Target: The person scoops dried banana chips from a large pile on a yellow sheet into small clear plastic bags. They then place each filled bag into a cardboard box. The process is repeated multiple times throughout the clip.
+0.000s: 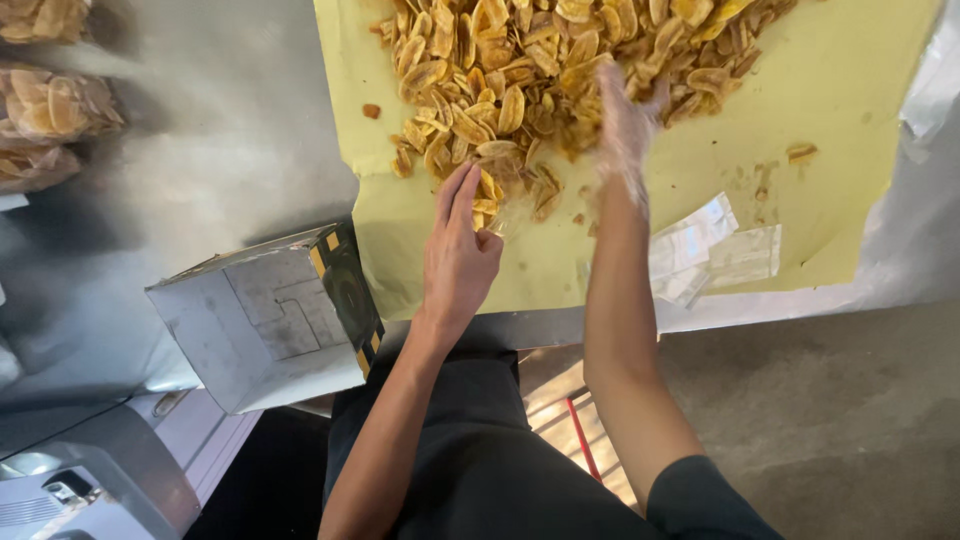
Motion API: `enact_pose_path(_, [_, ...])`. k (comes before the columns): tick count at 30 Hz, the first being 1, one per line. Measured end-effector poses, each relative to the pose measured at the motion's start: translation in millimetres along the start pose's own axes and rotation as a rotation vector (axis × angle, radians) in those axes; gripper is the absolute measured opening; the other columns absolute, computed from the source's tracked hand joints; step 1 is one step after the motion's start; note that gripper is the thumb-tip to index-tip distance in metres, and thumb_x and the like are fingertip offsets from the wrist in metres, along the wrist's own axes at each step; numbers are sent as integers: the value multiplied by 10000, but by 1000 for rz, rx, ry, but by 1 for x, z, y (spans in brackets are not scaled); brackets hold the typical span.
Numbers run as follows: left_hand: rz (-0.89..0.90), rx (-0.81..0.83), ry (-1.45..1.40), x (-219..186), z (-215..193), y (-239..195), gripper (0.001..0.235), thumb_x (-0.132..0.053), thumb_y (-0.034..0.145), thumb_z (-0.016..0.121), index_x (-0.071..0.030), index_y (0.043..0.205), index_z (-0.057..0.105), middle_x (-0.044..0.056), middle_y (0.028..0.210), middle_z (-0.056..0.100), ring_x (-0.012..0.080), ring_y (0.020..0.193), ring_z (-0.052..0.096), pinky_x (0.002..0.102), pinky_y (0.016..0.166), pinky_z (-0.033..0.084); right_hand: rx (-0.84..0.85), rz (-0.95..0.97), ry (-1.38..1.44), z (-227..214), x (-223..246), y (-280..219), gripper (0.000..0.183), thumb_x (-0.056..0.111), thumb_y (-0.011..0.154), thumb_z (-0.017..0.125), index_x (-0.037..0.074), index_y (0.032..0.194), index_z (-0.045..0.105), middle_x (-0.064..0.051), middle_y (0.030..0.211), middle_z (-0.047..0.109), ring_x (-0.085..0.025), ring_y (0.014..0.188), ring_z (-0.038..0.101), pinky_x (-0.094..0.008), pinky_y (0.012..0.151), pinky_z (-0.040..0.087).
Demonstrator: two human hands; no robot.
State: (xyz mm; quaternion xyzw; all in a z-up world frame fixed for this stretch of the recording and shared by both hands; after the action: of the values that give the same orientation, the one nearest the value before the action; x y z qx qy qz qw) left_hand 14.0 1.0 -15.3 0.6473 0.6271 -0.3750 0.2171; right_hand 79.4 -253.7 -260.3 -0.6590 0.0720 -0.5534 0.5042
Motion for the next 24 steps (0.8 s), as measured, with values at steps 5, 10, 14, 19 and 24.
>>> enact_pose_path(5, [9,25,20,-7,3,7,759,82,787,616,-35,1514,431,141,1570,441,369,1226,626,394,873,573,47,-33,-29,28,1,-14,814,167,837,788,118,1522,352,-193,1431,493,-355,1231,536,-537,907,517])
enact_pose_path(10, [95,-2,-19,-18,10,13,781,80,801,616,-34,1542,397,144,1585,421,383,1278,607,396,911,579,351,-29,386,8,29,-70,594,43,853,753,135,1366,467,-142,1259,630,-291,1035,693,-429,795,661])
enact_pose_path(14, [-40,100,-63,-25,21,17,778,69,794,600,-40,1534,382,144,1602,403,359,1103,673,404,829,581,419,-237,500,-1,70,-123,625,30,854,772,150,1375,449,-138,1236,620,-296,1026,681,-408,830,659])
enact_pose_path(19, [54,56,-23,-32,31,19,776,79,798,600,-29,1536,386,165,1587,412,394,1140,654,431,861,576,618,-651,332,18,87,-199,462,-68,922,799,153,1247,558,-84,1225,607,-224,1025,659,-392,848,642])
enact_pose_path(24, [195,-75,-14,-30,31,19,773,50,818,676,-31,1532,390,165,1565,414,423,1247,614,441,948,576,558,-1057,-445,30,97,-259,441,0,884,860,105,1234,613,-98,1315,638,-256,1197,671,-415,1035,601])
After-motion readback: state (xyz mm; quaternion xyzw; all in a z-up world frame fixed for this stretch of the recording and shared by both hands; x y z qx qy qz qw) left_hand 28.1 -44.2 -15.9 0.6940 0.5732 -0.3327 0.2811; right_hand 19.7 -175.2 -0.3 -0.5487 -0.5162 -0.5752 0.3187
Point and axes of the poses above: each hand's wrist, its own y-axis towards the middle knuckle, its own z-axis out of the palm, x = y × z, the point moved 2 cm from there along y, towards the middle knuckle
